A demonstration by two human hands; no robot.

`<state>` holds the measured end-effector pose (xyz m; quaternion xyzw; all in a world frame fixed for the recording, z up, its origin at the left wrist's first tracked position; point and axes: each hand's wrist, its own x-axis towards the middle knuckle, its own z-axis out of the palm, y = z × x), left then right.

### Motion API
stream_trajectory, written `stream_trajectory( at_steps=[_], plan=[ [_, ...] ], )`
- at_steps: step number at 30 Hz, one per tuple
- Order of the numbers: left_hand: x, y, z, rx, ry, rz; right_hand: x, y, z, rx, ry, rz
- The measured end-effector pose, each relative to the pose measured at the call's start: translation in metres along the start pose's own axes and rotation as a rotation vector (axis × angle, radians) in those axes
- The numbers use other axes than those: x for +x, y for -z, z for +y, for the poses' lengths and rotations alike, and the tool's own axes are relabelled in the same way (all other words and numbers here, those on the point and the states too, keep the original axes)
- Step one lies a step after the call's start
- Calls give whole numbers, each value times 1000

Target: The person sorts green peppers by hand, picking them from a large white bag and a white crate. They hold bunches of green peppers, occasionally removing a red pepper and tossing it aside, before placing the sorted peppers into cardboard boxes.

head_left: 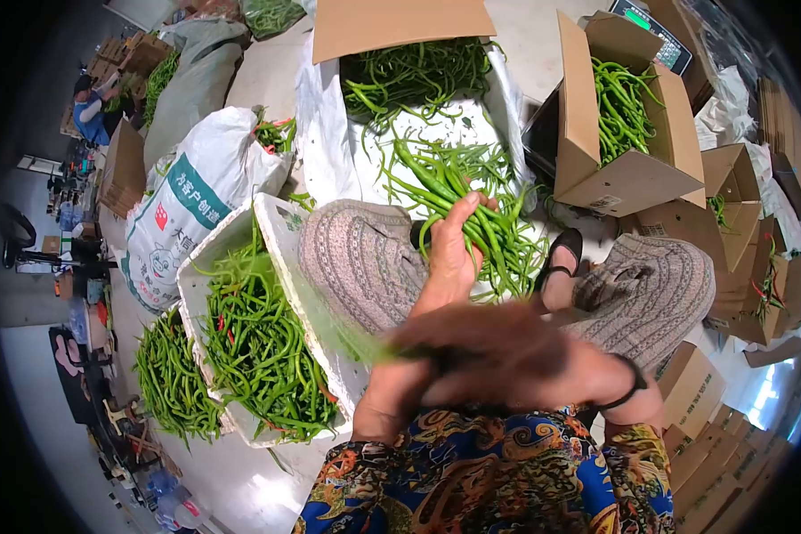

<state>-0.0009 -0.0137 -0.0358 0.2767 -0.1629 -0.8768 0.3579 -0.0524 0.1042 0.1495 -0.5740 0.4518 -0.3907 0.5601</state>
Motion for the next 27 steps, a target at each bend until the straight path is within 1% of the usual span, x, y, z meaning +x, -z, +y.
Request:
stream_trajectory(
  at_steps=[1, 2, 3, 4, 6, 8, 9, 10, 11, 12, 14, 15, 18, 22, 23, 26, 27],
  plan=[
    [-4, -2, 4, 54, 6, -36, 16, -30, 28, -18, 505, 142],
    [-10, -1, 9, 104, 9, -64, 19, -24, 27, -193, 436, 290],
    [-16, 15, 6, 260, -78, -161, 23, -10, 28, -364, 359, 430],
    [-19, 9, 9, 268, -70, -169, 24, 4, 29, -541, 274, 569],
    [-22, -4, 14, 284, -53, -184, 28, 23, 72, -531, -32, 751],
    [-30, -2, 9, 358, 49, -259, 31, 28, 94, -422, -287, 766],
    [-31, 6, 4, 363, 41, -305, 34, 36, 119, -15, -282, 719],
    [-32, 3, 7, 367, 86, -344, 36, 44, 132, 392, -265, 653],
    [-34, -4, 9, 332, 57, -369, 31, 46, 142, 604, -198, 646],
    [-35, -14, 13, 300, 32, -392, 30, 50, 150, 735, -177, 625],
    [-30, -4, 14, 255, 134, -394, 25, 59, 169, 898, -132, 551],
    [-29, -4, 13, 243, 151, -393, 20, 62, 165, 965, -128, 506],
    [-28, -6, 12, 193, 176, -367, 9, 67, 168, 1077, -72, 464],
    [-28, -9, 18, 169, 220, -298, 3, 71, 177, 1070, -89, 511],
    [-23, -3, 19, 263, 174, -385, 3, 70, 178, 1064, -87, 523],
    [-20, 3, 11, 262, 154, -269, 4, 67, 182, 1049, -83, 557],
    [-22, -1, 10, 307, 146, -309, 5, 63, 175, 1051, -126, 589]
  ],
)
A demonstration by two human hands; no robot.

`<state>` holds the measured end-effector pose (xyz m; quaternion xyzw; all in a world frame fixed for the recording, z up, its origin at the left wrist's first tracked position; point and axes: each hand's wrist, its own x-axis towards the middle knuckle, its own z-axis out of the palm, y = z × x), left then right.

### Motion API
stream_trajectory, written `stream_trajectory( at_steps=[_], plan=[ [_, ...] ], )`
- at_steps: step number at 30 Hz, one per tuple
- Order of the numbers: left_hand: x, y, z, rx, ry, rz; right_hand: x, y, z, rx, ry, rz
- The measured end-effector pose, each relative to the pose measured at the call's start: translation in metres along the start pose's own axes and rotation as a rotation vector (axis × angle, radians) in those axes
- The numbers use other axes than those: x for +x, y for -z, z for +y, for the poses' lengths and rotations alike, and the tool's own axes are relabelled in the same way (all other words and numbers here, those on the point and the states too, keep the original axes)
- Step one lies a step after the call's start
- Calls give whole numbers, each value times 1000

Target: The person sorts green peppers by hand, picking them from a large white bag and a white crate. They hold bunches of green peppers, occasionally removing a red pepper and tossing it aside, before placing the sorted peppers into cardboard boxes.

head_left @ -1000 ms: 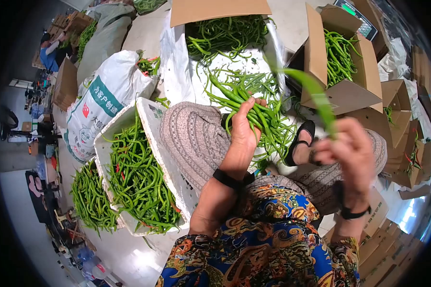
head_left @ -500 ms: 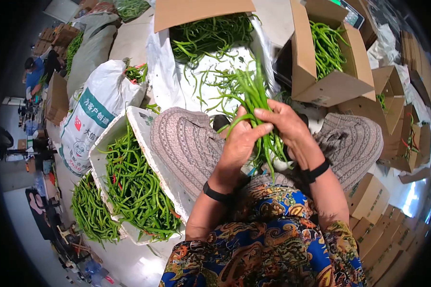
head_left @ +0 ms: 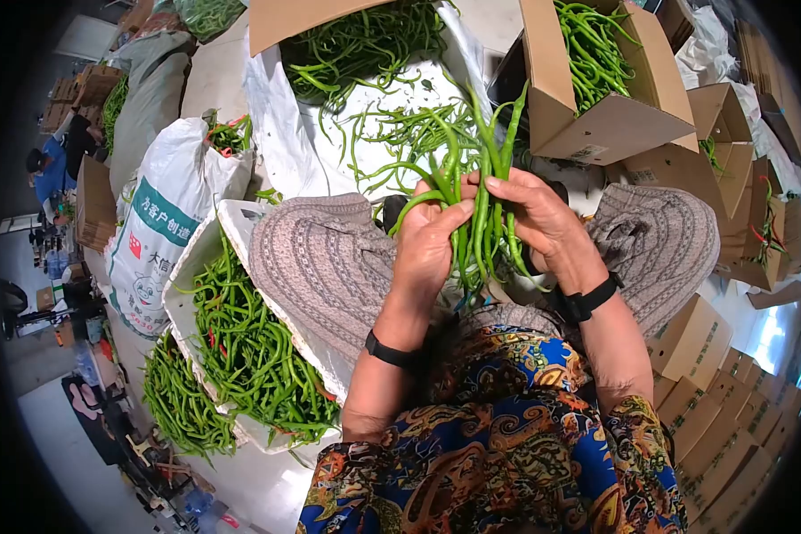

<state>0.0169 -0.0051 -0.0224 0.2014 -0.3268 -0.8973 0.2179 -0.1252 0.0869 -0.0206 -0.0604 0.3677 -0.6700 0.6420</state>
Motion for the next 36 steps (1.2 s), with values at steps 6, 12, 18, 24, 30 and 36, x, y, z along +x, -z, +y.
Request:
stream_trajectory(
  at_steps=[6, 12, 18, 24, 30, 36],
  plan=[
    [2, 2, -10, 42, -83, 47, 7, -4, 18, -86, 118, 54],
    [2, 12, 2, -75, -63, 162, 4, 18, 6, 252, 97, -31],
    [2, 11, 6, -171, -24, 99, 1, 15, 2, 195, 111, -106],
    [-1, -2, 13, -181, 4, 76, -3, 13, 2, 175, 129, -96],
    [1, -7, -8, -7, -17, 27, -6, -21, 20, -385, 230, -55],
    [-1, -15, 2, -40, -8, -114, -6, -15, 13, -167, 248, 49]
  ],
)
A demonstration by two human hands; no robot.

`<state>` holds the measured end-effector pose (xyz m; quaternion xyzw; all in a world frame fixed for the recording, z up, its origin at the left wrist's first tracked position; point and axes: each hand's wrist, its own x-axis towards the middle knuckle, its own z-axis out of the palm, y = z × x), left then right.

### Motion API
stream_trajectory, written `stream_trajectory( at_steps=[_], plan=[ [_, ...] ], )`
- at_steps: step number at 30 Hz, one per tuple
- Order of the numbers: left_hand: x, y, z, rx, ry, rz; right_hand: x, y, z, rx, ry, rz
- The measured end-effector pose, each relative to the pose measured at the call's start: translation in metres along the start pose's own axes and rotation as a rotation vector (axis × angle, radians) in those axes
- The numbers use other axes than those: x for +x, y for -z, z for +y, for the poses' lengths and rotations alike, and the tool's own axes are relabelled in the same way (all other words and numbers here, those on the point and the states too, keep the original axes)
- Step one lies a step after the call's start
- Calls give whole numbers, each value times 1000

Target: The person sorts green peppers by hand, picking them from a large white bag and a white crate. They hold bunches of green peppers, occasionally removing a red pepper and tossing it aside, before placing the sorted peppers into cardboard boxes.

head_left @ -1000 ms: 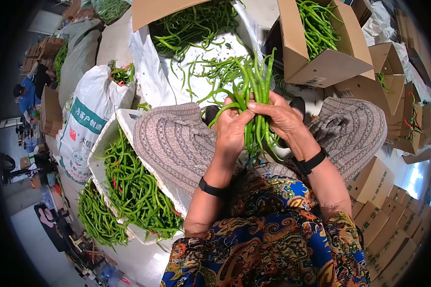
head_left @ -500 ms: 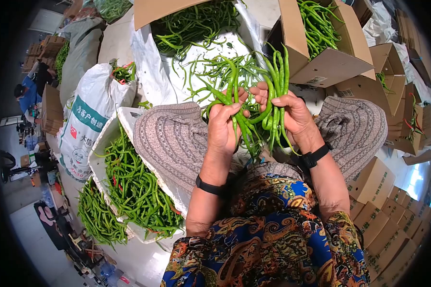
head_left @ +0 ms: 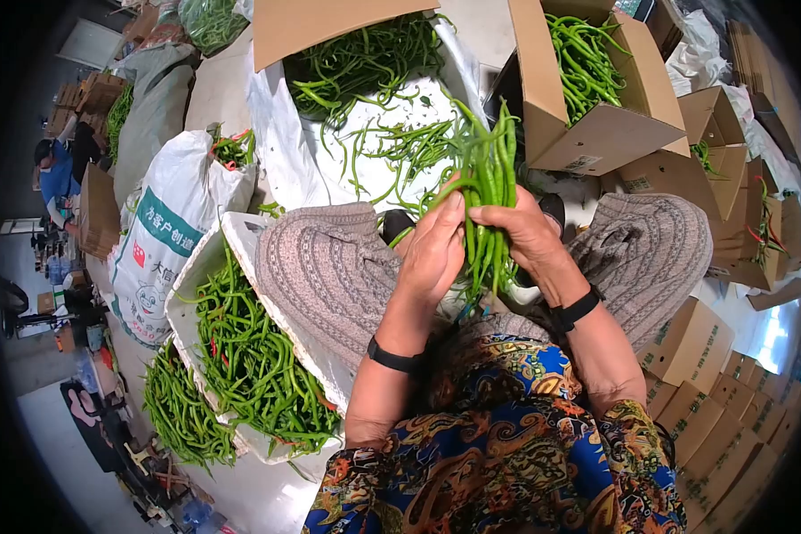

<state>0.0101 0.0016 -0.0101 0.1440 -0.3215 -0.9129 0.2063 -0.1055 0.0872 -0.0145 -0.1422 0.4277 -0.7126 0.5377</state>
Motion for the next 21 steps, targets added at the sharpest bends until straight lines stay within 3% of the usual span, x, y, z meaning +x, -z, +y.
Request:
stream_trajectory(
  at_steps=[2, 7, 13, 18, 21],
  plan=[
    [-4, 0, 4, 4, -33, -55, -5, 5, -12, 181, -89, -11],
    [-13, 2, 27, -126, -191, 227, -6, 20, -33, 288, -10, -69],
    [-35, -3, 48, -185, -115, 204, -13, 30, -61, 462, 57, -195],
    [-42, -21, 64, -130, -82, 170, -18, 31, -83, 531, 110, -236],
    [-34, -37, 65, 140, -114, 215, -21, 27, -91, 549, 154, -269]
  ],
)
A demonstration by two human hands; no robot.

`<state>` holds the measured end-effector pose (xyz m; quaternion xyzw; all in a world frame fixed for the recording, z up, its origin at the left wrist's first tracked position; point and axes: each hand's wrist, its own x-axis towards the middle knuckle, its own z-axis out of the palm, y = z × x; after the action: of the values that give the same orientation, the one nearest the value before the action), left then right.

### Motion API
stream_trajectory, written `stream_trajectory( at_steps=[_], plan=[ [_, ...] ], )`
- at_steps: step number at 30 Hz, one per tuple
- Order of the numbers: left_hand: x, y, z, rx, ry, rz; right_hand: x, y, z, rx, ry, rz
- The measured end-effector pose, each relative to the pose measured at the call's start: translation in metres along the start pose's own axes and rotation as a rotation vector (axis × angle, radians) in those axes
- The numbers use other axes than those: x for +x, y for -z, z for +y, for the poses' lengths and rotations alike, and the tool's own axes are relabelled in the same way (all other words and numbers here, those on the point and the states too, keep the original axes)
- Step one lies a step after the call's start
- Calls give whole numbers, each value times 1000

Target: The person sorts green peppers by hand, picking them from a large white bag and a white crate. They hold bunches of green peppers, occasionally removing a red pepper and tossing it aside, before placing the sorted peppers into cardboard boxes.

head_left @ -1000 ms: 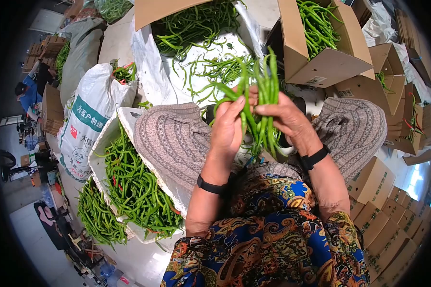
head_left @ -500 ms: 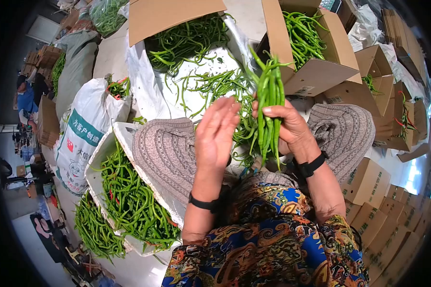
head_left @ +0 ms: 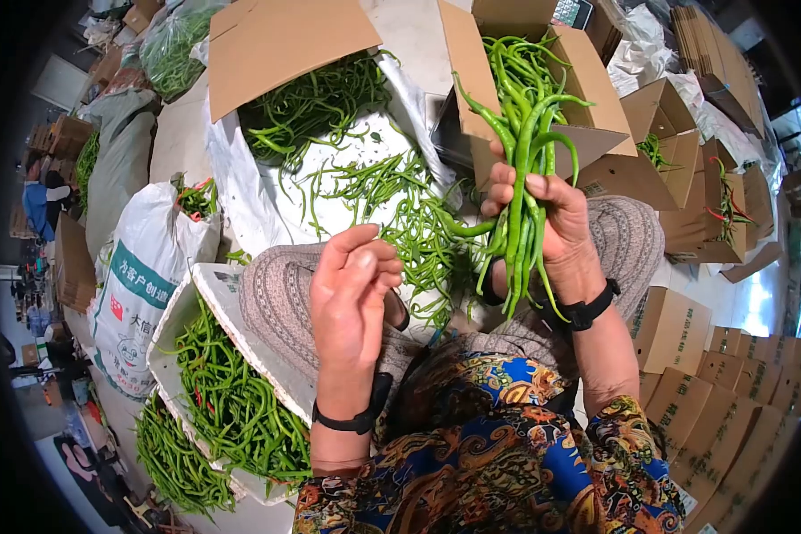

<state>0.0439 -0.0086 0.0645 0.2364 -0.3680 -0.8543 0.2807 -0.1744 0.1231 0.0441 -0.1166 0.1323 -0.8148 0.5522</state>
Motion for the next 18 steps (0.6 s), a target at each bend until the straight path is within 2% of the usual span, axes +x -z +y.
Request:
stream_trajectory(
  at_steps=[4, 7, 10, 11, 13, 15, 18],
  plan=[
    [11, -39, -6, 304, 11, -82, 1, -4, 7, -60, 24, -40],
    [22, -53, -20, 444, -69, -183, -2, -11, 14, -125, 44, 75],
    [29, -57, -37, 438, -43, -242, -3, -10, 25, -78, 54, 136],
    [28, -58, -37, 496, -61, -233, -3, -11, 29, -31, 72, 144],
    [25, -61, -35, 613, -95, -216, -4, -16, 31, -141, 60, 185],
    [25, -60, -36, 701, -240, -182, -5, -26, 33, -261, 65, 272],
    [27, -54, -38, 803, -396, -152, -2, -32, 26, -328, -15, 291]
  ],
)
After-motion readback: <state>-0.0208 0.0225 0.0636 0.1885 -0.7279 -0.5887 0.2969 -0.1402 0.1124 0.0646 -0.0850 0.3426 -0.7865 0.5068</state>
